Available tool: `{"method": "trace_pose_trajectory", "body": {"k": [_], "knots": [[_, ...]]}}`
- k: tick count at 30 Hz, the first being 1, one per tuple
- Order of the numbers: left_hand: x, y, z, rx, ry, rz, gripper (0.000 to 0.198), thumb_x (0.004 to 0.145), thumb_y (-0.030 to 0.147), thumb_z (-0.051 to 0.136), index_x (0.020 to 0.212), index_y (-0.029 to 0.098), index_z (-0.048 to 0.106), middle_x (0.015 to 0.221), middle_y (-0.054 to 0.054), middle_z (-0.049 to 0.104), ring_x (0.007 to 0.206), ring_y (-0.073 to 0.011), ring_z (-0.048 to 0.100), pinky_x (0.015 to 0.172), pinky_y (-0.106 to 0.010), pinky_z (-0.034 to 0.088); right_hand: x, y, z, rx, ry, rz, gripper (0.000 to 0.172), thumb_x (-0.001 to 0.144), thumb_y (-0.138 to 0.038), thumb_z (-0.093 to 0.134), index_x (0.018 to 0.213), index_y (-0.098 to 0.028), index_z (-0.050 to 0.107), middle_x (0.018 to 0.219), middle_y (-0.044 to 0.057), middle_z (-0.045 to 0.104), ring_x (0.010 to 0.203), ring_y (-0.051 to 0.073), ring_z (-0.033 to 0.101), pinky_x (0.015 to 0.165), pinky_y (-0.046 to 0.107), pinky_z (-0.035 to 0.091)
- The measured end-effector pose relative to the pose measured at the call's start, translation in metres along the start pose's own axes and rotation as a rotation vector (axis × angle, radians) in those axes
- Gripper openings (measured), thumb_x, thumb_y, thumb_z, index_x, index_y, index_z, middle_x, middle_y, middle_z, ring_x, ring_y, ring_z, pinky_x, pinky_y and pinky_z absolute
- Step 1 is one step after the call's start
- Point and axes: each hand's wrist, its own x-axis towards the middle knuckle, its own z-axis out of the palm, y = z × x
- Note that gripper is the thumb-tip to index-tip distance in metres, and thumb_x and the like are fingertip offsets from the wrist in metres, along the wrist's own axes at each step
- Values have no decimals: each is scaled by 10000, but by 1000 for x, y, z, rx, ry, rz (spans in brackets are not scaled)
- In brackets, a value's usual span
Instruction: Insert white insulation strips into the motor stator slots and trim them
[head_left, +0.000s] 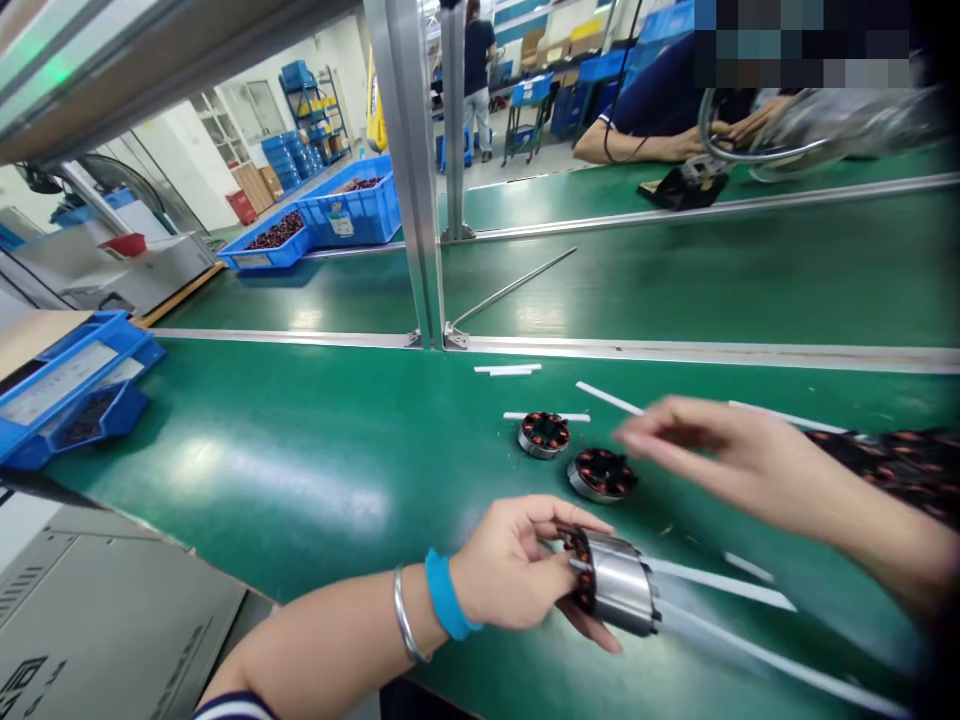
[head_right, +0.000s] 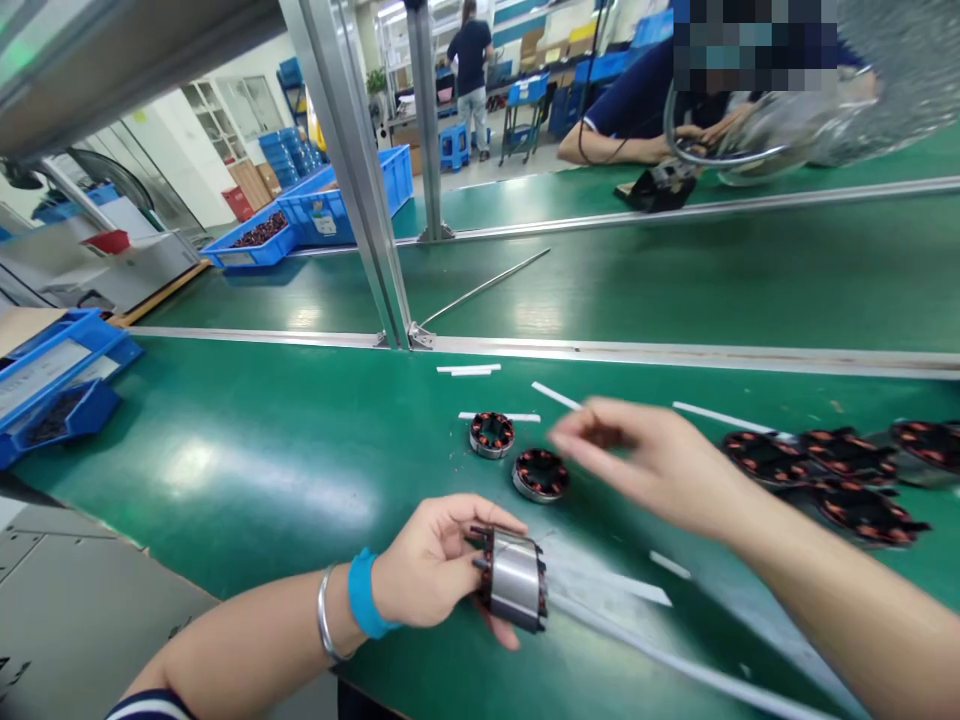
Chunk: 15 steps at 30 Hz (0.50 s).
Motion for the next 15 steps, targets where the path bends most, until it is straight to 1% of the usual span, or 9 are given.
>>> {"method": "trace_pose_trajectory", "body": {"k": [2, 4, 6, 7, 9, 10, 12, 14, 15], "knots": [[0, 0, -1, 35, -9, 1, 438, 641, 253, 761, 1015, 98, 595, 948, -98, 634, 580, -130, 653, 484, -250, 562, 42, 7, -3, -84, -12, 1, 397, 767, -575, 592, 826, -187, 649, 869, 80, 682, 807, 206, 620, 773, 351, 480], [0, 0, -3, 93, 5, -4, 372, 693, 243, 709, 1010, 90, 589, 920, -87, 622, 565, -118, 644, 490, -250, 562, 77, 12, 6, -149, -127, 11, 319, 815, -489, 622, 805, -171, 640, 798, 28, 659, 732, 149, 601, 729, 316, 485], [-1, -1, -5, 194, 20, 14, 438, 698, 196, 682, 1112, 112, 566, 888, -56, 608, 528, -91, 615, 468, -218, 532, 98, 13, 17, -193, -225, 21, 293, 880, -436, 594, 788, -159, 618, 736, -15, 624, 646, 105, 569, 664, 285, 494], [-2, -1, -6, 255, 21, 38, 554, 686, 160, 680, 1217, 140, 524, 866, -36, 607, 518, -78, 600, 461, -195, 509, 101, 13, 20, -208, -243, 23, 296, 895, -424, 583, 775, -155, 608, 711, -27, 608, 621, 96, 555, 646, 278, 494], [-3, -1, -8, 357, -19, 93, 812, 662, 88, 670, 1406, 207, 367, 808, -2, 619, 524, -66, 582, 477, -162, 472, 95, 14, 15, -224, -196, 26, 324, 863, -443, 612, 718, -154, 598, 670, -20, 594, 613, 106, 543, 647, 288, 487], [-3, 0, -9, 379, -49, 117, 850, 660, 61, 655, 1434, 215, 339, 782, 2, 632, 548, -69, 586, 505, -158, 469, 86, 14, 7, -223, -138, 32, 344, 824, -471, 637, 687, -158, 594, 659, -3, 598, 623, 120, 544, 657, 303, 482], [-3, 3, -8, 343, -92, 133, 697, 669, 43, 619, 1342, 174, 493, 781, -26, 664, 623, -90, 617, 576, -180, 491, 56, 15, -12, -195, -6, 52, 405, 741, -568, 647, 663, -175, 596, 675, 50, 627, 647, 156, 559, 661, 327, 478], [-1, 5, -7, 256, -96, 97, 420, 668, 71, 625, 1084, 117, 666, 815, -69, 685, 666, -123, 646, 612, -221, 523, 13, 12, -28, -115, 76, 67, 503, 684, -700, 595, 697, -197, 610, 730, 83, 657, 656, 180, 587, 618, 325, 484], [-1, 6, -7, 195, -87, 65, 317, 669, 107, 648, 983, 103, 690, 818, -81, 688, 659, -141, 658, 602, -246, 538, -10, 9, -31, -65, 82, 66, 543, 646, -753, 585, 711, -215, 617, 714, 74, 654, 620, 177, 583, 571, 318, 477]]}}
